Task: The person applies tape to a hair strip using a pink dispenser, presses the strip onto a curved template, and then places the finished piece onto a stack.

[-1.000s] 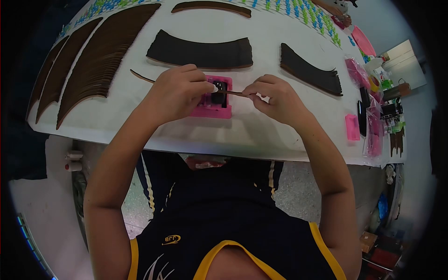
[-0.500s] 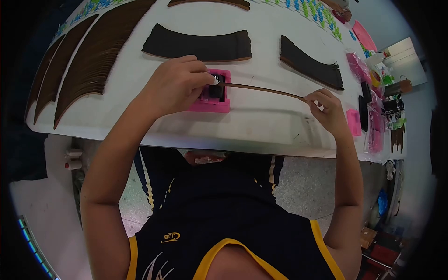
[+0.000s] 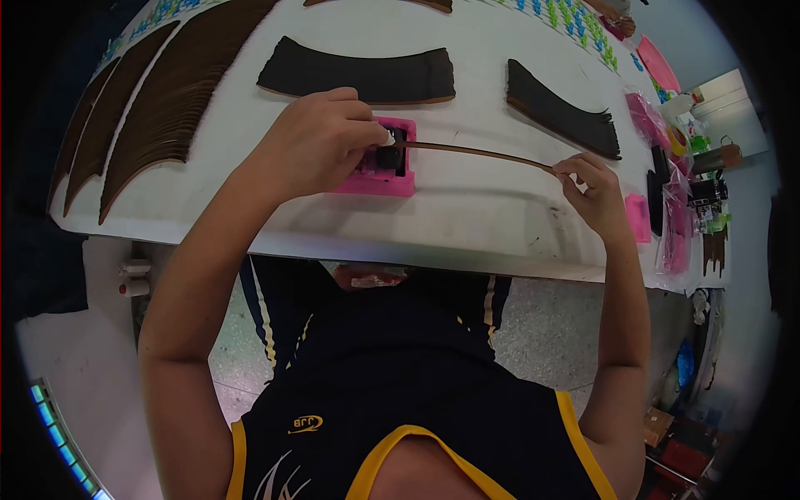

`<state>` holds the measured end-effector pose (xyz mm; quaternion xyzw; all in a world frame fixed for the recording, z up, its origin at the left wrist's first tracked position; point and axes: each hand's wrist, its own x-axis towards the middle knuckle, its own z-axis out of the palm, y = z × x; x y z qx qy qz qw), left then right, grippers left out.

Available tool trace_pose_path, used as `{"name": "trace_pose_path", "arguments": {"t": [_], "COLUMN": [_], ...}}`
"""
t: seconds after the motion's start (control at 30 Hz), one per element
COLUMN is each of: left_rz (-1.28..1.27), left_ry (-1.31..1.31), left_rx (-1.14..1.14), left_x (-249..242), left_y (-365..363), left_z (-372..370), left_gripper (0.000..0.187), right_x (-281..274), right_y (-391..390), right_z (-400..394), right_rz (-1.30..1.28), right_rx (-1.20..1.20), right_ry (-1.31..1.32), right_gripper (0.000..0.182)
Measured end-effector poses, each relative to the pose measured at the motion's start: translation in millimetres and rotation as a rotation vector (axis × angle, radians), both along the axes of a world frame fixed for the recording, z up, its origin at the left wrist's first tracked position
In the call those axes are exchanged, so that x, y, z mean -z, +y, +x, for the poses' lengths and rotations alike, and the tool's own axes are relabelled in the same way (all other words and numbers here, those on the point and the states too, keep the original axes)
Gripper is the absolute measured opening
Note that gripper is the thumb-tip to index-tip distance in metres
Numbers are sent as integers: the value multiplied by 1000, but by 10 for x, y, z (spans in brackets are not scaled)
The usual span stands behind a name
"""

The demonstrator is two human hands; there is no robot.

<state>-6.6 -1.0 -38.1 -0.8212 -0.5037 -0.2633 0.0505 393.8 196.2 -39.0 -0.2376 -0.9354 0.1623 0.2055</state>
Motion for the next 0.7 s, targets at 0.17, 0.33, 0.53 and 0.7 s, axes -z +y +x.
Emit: {"name": "trace_pose_path", "arguments": {"t": [0.17, 0.33, 0.53, 0.7], "left_rz": [-13, 4, 3, -51], "left_ry": [22, -9, -117, -262], "left_rx": [-14, 6, 5, -60], "left_x": [-11, 7, 61, 36], "left_y": [-2, 50, 146, 204], "left_z": [-10, 43, 179, 318], "left_gripper": [27, 25, 20, 21], "right_x": [-18, -158, -710, -1318], "right_y": [-44, 20, 138, 236], "right_z": [-28, 46, 36, -164], "right_rz": [-36, 34, 185, 437], "right_rx": [43, 27, 57, 44], "right_ry": [-4, 4, 55, 71], "right_gripper": [19, 19, 22, 18]}}
